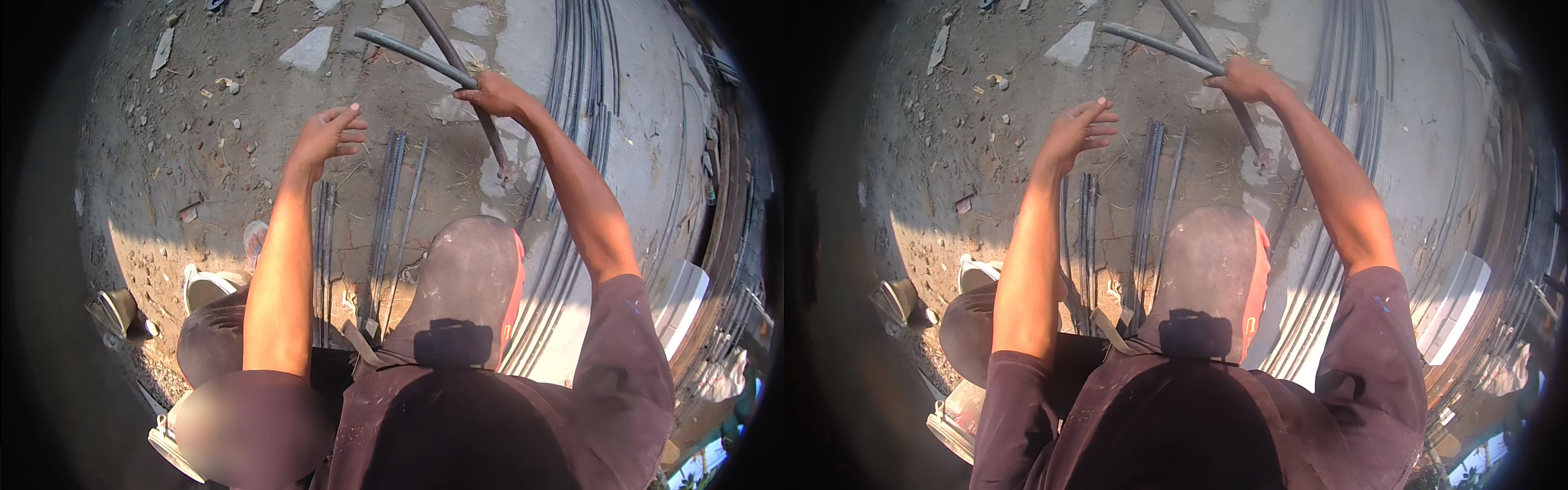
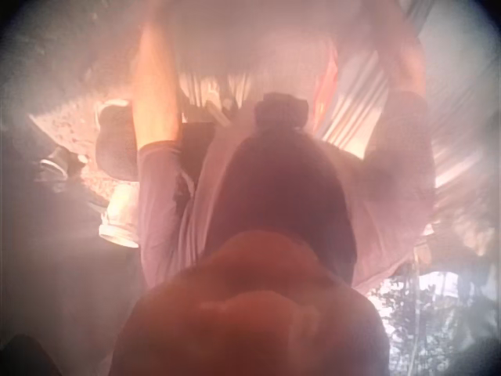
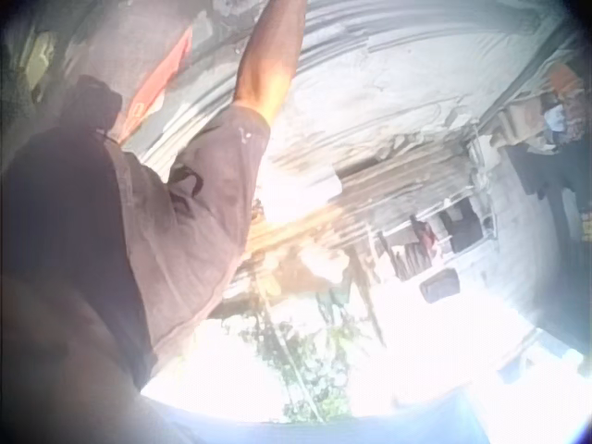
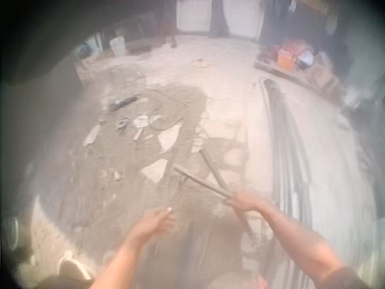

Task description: The person uses a metal pipe as a lever to snap long metal rods into shorter segments. They repeatedly position a rod over a fixed point on the ground, apply downward force with the pipe, and break the rod. The resulting pieces are gathered into a pile on the ground.

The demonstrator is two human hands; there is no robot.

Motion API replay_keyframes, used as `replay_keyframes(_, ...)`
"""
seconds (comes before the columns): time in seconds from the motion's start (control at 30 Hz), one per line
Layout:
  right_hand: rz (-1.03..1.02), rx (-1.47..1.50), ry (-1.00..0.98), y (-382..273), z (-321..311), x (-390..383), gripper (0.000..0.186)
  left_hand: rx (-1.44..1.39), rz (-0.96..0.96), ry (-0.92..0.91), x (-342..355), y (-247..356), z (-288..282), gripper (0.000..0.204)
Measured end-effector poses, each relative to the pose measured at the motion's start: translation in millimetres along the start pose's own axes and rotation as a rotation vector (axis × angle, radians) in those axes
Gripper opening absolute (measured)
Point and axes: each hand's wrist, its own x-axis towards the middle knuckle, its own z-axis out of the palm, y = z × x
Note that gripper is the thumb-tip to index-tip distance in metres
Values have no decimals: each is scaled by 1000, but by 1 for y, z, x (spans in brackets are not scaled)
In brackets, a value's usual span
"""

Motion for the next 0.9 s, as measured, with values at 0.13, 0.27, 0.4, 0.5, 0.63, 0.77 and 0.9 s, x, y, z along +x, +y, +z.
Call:
replay_keyframes(0.13,-127,250,56,-87,-29,5,63,-174,162,-104,38,13,16,98)
replay_keyframes(0.27,-201,378,112,-159,-27,9,69,-576,355,-252,67,57,5,101)
replay_keyframes(0.4,-39,349,269,-167,-46,15,67,-458,411,-153,111,44,-18,82)
replay_keyframes(0.5,120,191,348,-143,-66,-14,60,-422,395,-15,128,50,-23,66)
replay_keyframes(0.63,392,175,456,-116,-57,-83,55,-456,465,21,141,72,-22,65)
replay_keyframes(0.77,491,-182,599,-87,-30,-128,50,-363,528,108,146,80,-17,66)
replay_keyframes(0.9,702,-315,459,-73,-5,-127,43,-97,316,165,146,89,-15,62)
